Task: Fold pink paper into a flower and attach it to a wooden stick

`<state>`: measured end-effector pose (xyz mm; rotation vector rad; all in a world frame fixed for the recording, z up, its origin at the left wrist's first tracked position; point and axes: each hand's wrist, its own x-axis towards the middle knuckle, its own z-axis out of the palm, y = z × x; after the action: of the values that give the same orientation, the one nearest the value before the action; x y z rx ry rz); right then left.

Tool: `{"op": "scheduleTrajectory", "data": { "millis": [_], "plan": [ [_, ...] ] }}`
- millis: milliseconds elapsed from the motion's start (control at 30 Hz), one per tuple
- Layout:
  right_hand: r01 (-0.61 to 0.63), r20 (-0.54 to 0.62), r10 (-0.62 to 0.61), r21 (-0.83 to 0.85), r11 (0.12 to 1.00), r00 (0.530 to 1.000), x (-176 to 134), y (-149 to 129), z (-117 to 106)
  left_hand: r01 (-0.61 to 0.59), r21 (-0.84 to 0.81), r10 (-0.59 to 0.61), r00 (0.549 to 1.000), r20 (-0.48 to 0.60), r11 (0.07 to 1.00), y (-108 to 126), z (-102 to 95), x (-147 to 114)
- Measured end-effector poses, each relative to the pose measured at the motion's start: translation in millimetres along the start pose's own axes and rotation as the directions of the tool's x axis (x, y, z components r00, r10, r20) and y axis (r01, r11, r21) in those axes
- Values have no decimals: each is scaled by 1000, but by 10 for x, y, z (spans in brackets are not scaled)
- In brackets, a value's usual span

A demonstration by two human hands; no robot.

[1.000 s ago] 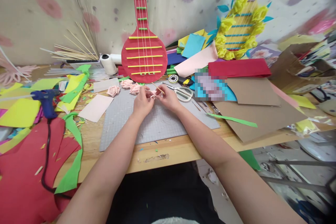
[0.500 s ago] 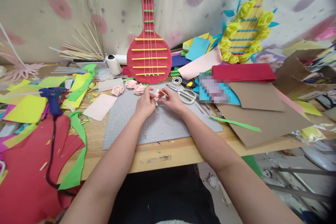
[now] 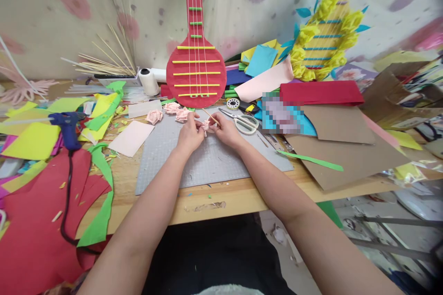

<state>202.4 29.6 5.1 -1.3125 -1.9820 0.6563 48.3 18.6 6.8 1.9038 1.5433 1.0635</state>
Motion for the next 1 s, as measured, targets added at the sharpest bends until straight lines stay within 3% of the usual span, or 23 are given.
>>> {"op": "scheduleTrajectory", "data": {
  "millis": [167, 400, 667, 1000],
  "plan": [
    [32, 19, -31, -67, 997, 999, -32, -46, -19, 38, 33, -39, 998, 44, 999, -13, 1, 15],
    [18, 30, -17, -27, 999, 999, -48, -78, -34, 58, -37, -59, 998, -27, 998, 12, -5, -8],
    [4, -4, -4, 31, 1000, 1000, -27, -35, -4, -71, -314, 59, 997, -49, 947, -63, 67, 18],
    [17, 23, -18, 70, 997, 1000, -40, -37, 33, -128, -396, 89, 989, -116, 909, -140, 101, 43]
  ]
}}
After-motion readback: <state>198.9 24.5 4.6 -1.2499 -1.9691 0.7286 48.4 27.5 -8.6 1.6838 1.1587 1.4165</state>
